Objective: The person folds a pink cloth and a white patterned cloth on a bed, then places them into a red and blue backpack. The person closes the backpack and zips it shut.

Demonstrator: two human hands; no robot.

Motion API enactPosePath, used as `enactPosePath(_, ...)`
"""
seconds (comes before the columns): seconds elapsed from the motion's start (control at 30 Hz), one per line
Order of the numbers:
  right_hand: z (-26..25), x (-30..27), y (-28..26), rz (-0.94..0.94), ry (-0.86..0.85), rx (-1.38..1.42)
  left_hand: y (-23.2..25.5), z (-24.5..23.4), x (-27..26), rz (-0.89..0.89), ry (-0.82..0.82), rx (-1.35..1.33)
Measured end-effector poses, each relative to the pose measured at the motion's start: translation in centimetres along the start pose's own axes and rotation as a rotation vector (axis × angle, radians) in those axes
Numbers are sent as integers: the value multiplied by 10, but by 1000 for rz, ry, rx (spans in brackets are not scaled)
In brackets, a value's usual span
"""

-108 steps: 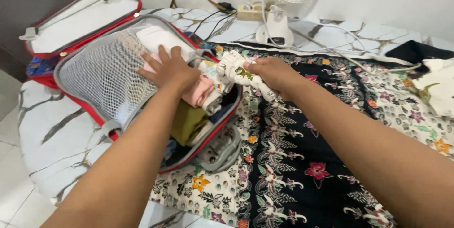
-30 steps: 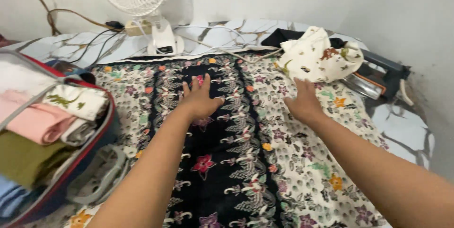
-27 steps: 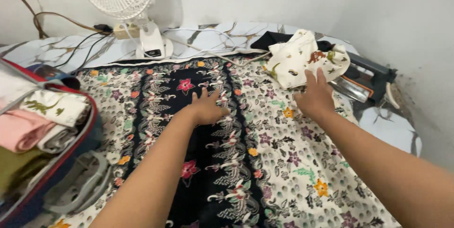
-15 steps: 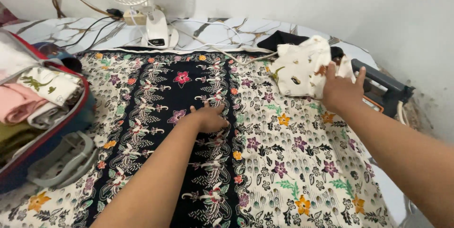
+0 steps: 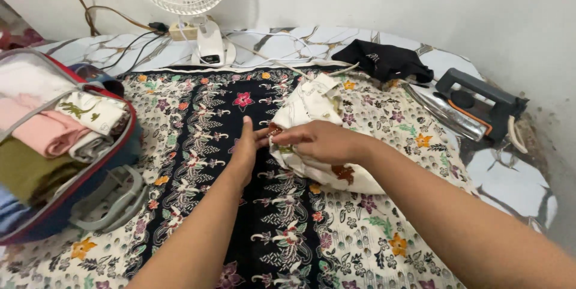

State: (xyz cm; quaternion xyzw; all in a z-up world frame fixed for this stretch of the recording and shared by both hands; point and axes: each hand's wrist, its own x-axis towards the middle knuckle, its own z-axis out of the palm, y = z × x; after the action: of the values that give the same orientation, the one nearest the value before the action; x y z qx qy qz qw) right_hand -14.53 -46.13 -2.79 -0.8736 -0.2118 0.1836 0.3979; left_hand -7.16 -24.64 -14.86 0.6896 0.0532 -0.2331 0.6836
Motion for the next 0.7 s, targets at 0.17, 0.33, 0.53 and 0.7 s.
enactPosePath(0.17, 2, -6, 27, 410, 660, -251, -15, -34, -14, -23, 42, -228)
enactPosePath(0.33, 15, -16, 54, 771, 714, -29, -9, -27, -33, -18, 24, 24)
enactPosePath(0.53, 47, 3, 32, 513, 295, 81, 19, 6, -25, -214, -297, 380)
enactPosePath(0.7, 62, 13, 0, 157, 142, 18, 28, 22, 3, 250, 181, 666)
